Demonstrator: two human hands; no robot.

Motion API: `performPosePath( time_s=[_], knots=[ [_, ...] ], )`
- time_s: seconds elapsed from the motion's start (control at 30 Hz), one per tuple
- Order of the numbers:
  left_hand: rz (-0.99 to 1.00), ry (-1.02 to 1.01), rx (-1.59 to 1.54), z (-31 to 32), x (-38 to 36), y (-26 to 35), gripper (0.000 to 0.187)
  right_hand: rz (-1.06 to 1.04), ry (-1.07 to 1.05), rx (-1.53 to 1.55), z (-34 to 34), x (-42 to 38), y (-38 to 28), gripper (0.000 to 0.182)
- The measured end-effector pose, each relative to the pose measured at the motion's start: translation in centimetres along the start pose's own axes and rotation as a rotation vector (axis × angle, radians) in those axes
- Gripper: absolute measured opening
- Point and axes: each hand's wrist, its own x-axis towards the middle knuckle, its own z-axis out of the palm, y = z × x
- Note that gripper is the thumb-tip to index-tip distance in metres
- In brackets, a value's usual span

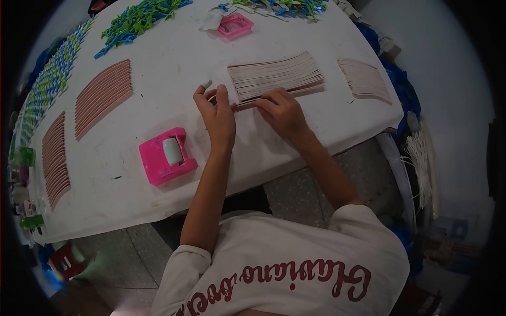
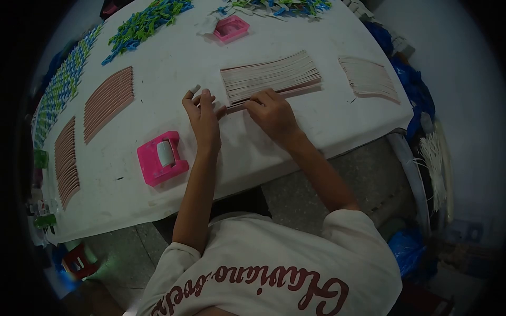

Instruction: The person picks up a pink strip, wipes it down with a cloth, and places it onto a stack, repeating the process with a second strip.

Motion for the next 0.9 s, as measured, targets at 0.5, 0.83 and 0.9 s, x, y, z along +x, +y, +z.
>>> performPosePath(
  time_s=[0.5,0.83,0.9],
  knots=[
    [0.051,-0.062,-0.020,0.3,0.0,-0.3,0.047,-0.026,-0.067,-0.096,-0.5,0.4,-0.4,0.011],
    [0.506,-0.251,0.729,-0.4,-0.5,-1.4,0.049,0.078,-0.113,-0.123,-0.9,-0.3,0.5,0.013],
    [0.579,-0.324,0.801,-0.2,-0.7,-1.5,0.050,0.085,-0.129,-0.148,-1.0,-0.6,0.7,0.012]
  ],
)
